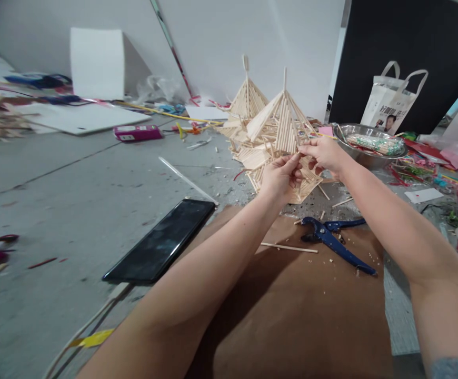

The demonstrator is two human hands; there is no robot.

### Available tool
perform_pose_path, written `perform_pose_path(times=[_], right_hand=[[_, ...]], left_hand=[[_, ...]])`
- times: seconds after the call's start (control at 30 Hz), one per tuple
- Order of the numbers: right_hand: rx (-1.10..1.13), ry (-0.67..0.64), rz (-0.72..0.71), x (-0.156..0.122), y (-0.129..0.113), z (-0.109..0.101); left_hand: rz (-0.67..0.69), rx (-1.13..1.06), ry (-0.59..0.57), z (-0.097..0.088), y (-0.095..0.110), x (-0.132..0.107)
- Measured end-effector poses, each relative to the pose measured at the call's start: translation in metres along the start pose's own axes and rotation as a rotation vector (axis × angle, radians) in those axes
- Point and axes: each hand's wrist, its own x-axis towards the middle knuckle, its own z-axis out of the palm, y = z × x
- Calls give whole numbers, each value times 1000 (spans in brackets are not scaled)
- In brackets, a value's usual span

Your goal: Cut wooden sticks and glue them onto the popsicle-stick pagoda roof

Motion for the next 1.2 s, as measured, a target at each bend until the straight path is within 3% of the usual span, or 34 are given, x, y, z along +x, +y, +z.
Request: perform_pose_path(times=[0.2,0.43,0.93,1.2], right_hand=[[25,-10,41,-2,-2,2],[46,-17,36,0,0,4],[54,21,35,-1,-2,9],[55,22,35,0,-3,10]], left_hand=[[-62,-118,37,4,0,-2],[-33,-161,39,7,-3,-4],[4,-66,-8,1,-2,-1],[40,116,55,1,-1,3]])
